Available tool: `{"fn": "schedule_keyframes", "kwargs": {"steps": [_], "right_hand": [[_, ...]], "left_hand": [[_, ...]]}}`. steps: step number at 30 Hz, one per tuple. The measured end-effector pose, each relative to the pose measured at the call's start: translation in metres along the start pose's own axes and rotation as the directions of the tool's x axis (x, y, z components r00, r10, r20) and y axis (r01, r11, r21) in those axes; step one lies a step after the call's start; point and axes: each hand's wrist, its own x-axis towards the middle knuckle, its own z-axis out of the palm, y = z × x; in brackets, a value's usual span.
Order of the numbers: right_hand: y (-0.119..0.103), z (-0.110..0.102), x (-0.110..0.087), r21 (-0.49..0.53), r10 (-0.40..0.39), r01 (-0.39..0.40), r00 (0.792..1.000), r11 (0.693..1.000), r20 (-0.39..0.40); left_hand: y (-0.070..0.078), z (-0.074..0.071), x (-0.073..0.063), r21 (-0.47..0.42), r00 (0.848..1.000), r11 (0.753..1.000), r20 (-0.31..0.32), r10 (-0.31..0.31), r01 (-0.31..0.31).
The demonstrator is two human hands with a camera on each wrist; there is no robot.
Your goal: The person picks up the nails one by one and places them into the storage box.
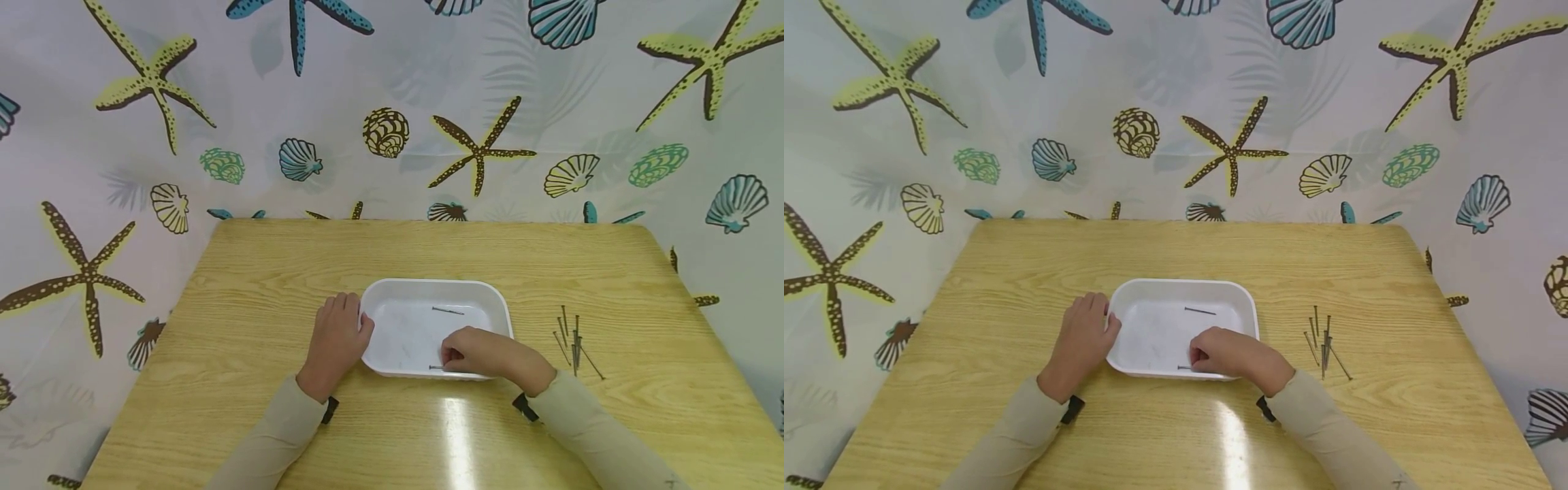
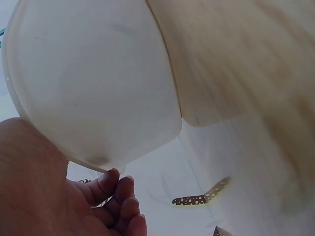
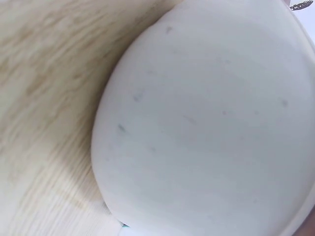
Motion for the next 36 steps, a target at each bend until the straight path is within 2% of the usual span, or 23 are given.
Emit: {"fn": "schedule_keyframes", "kwargs": {"steps": [11,17,24,30,36], "right_hand": [[0.001,0.002,0.0,-0.021,-0.019,0.018,0.999,1.0,-0.049],[0.0,0.003,-0.001,-0.044,0.011,-0.018,0.989,0.999,-0.148],[-0.002,-0.002,-0.006,-0.091,0.006,-0.035,0.955,0.995,-0.295],[-0.003,-0.009,-0.024,-0.094,0.045,-0.088,0.921,0.992,-0.388],[-0.001,-0.017,-0.047,-0.052,0.113,-0.157,0.87,0.986,-0.479]], "left_hand": [[0.0,0.001,0.0,0.004,1.0,1.0,-0.014,0.006,-0.006],[0.001,0.001,0.0,0.002,1.0,1.0,-0.009,0.003,-0.003],[0.002,0.0,0.0,-0.007,1.0,1.0,0.007,-0.008,0.008],[0.002,0.0,0.0,-0.005,1.0,1.0,0.008,-0.007,0.007],[0.002,-0.001,0.0,0.001,1.0,1.0,-0.001,-0.004,0.004]]}}
